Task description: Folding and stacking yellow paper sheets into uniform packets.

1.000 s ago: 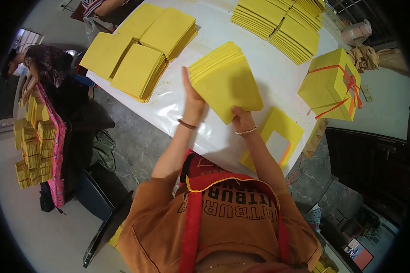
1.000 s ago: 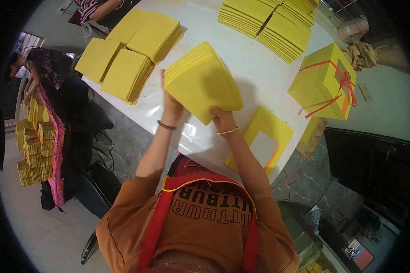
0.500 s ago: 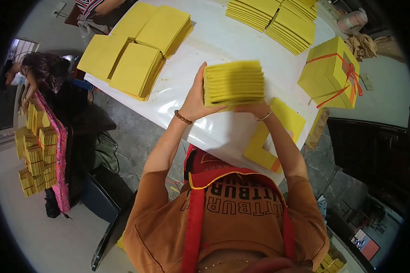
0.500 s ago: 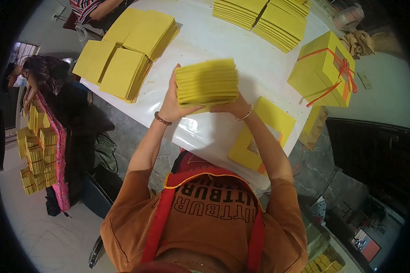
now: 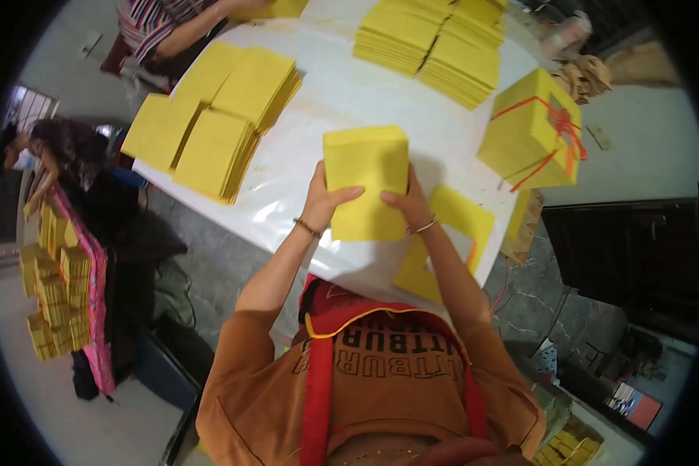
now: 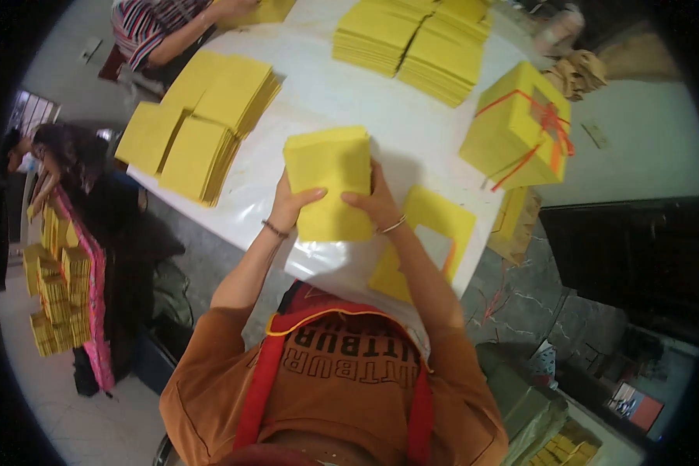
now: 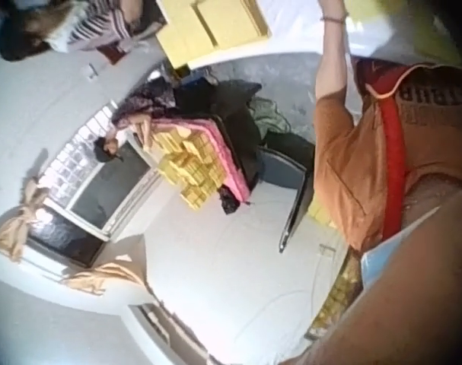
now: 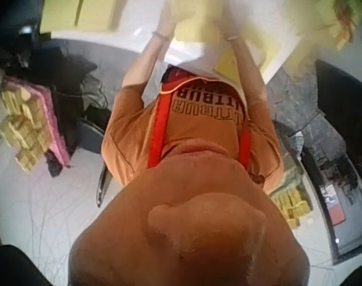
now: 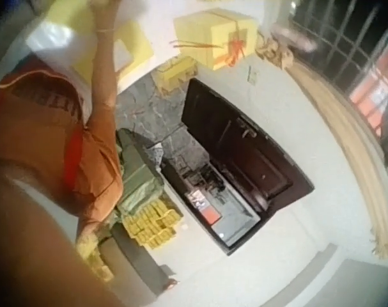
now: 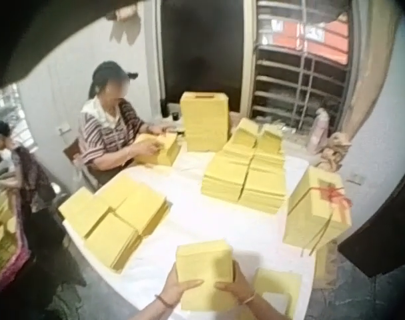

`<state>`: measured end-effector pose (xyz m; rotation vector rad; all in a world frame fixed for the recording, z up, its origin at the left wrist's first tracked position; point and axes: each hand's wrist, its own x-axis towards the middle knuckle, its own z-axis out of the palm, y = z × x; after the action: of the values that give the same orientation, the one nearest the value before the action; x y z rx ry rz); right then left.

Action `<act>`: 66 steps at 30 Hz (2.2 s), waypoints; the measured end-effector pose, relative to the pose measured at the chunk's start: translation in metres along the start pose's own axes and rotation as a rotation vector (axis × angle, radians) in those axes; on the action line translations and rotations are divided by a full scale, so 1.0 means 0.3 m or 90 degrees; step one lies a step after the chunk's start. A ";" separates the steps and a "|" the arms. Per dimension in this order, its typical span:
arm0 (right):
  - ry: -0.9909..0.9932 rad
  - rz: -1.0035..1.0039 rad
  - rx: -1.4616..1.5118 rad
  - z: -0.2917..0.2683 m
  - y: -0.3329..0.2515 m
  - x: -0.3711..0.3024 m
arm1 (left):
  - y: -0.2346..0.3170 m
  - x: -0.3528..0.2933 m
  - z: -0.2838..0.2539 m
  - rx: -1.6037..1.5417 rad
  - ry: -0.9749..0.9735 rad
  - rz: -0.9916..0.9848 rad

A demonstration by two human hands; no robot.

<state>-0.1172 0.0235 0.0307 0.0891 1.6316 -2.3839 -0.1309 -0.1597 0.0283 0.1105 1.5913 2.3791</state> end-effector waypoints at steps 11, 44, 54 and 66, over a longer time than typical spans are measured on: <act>0.145 -0.083 0.087 -0.126 0.011 -0.189 | 0.025 -0.041 0.207 0.081 -0.126 -0.106; 0.600 -0.091 -0.800 -0.606 0.131 -0.482 | 0.597 1.298 0.226 -0.036 -0.186 -0.127; 0.645 0.068 -0.783 -0.573 0.170 -0.471 | 0.324 1.726 0.234 -0.038 -0.170 -0.245; 0.574 0.057 -0.773 -0.579 0.126 -0.478 | 0.218 1.911 0.241 0.023 -0.172 -0.324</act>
<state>0.0148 0.1956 -0.0407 1.0348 3.0218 -0.8946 -0.6772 0.0361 0.0654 0.0264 1.3421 1.8597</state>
